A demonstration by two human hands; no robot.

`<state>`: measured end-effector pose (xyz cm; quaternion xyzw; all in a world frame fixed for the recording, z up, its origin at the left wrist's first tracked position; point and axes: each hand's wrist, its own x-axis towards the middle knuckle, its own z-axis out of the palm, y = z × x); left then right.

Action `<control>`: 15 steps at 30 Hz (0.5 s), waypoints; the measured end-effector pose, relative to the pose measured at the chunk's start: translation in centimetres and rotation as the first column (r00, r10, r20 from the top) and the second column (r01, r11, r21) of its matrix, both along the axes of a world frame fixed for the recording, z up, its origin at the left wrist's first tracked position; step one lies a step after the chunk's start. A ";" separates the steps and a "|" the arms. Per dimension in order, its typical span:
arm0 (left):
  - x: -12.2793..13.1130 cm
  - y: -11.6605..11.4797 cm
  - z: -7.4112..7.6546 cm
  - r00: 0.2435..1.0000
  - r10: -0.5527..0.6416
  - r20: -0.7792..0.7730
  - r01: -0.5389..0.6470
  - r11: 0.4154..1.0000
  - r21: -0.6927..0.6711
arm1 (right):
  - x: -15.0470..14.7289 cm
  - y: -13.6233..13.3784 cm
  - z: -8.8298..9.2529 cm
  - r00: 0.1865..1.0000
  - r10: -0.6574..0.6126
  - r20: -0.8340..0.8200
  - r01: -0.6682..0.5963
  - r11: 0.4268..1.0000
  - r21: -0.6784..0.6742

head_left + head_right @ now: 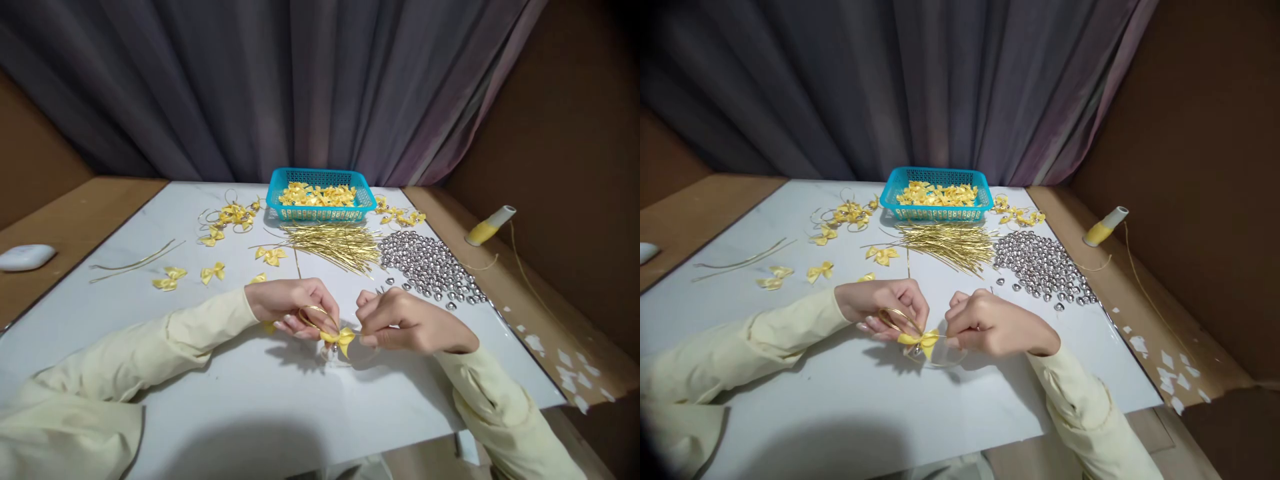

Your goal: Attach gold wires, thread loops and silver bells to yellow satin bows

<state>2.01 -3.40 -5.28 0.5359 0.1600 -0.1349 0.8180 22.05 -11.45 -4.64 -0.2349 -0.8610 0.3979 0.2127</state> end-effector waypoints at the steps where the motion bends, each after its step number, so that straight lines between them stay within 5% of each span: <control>1: 0.0 0.0 0.0 1.000 0.000 0.007 0.000 1.000 0.000 | 0.0 0.0 0.0 1.000 0.000 -0.004 0.000 1.000 -0.005; 15: -0.1 0.1 -0.3 0.998 -0.031 0.048 0.037 0.991 -0.128 | 0.0 -0.4 -0.1 0.999 0.001 0.033 -0.004 0.997 0.081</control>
